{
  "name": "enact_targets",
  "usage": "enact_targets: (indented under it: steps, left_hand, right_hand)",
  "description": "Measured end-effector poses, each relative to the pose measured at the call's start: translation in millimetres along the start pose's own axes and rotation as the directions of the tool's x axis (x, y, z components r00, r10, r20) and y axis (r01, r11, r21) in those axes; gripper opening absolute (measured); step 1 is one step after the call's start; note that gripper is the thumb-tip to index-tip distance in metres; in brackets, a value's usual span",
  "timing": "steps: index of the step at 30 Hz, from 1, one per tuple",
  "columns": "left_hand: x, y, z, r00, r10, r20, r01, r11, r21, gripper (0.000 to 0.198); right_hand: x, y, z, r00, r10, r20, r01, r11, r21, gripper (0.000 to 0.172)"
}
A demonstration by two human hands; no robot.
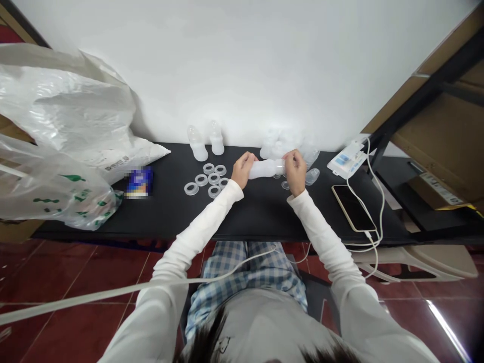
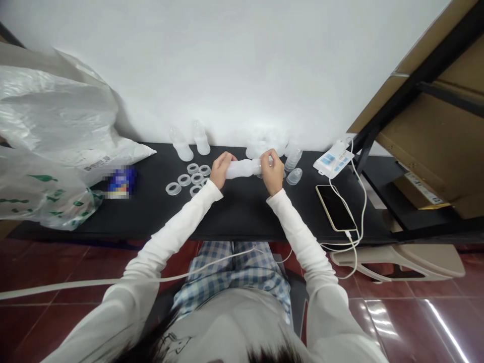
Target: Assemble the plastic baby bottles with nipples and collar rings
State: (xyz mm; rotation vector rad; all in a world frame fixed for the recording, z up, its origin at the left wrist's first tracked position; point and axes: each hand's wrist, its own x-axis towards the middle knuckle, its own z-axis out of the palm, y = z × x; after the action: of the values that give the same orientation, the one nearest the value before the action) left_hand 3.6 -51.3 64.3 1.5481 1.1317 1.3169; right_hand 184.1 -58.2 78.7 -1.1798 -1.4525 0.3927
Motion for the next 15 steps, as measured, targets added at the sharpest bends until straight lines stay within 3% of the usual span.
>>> enact_targets:
  steps: [2, 3, 5, 8, 11, 13, 15]
  left_hand:
    - [6.6, 3.5, -0.9, 0.962, -0.246, 0.116, 0.261, 0.956, -0.138, 0.039]
    - [9.5, 4.2, -3.3, 0.931, -0.318, 0.177, 0.347, 0.922, -0.170, 0.038]
    - [13.6, 4.6, -10.4, 0.903, -0.369, 0.222, 0.412, 0.890, -0.194, 0.034]
    - [14.9, 3.9, -21.2, 0.921, -0.354, 0.161, 0.379, 0.910, -0.169, 0.031]
    - [12.6, 2.7, -24.6, 0.944, -0.308, 0.114, 0.322, 0.937, -0.137, 0.035]
    - [10.3, 1.8, -23.0, 0.961, -0.261, 0.089, 0.270, 0.956, -0.113, 0.038]
    - [8.0, 1.4, -21.0, 0.977, -0.201, 0.070, 0.206, 0.976, -0.074, 0.039]
  right_hand:
    - [-4.8, -4.7, -5.6, 0.995, -0.095, 0.006, 0.095, 0.995, -0.026, 0.025]
    - [-6.0, -5.4, -9.3, 0.988, -0.136, 0.069, 0.138, 0.990, -0.024, 0.025]
    - [-6.5, -2.6, -18.2, 0.956, -0.194, 0.220, 0.192, 0.981, 0.030, 0.031]
    - [-6.6, 8.2, -31.1, 0.874, -0.246, 0.419, 0.188, 0.967, 0.173, 0.046]
    - [-8.0, 15.9, -37.0, 0.814, -0.221, 0.537, 0.115, 0.968, 0.225, 0.061]
    - [-9.0, 16.9, -35.2, 0.835, -0.137, 0.533, 0.042, 0.981, 0.187, 0.064]
    - [-9.3, 16.2, -30.2, 0.861, -0.012, 0.508, -0.054, 0.992, 0.114, 0.055]
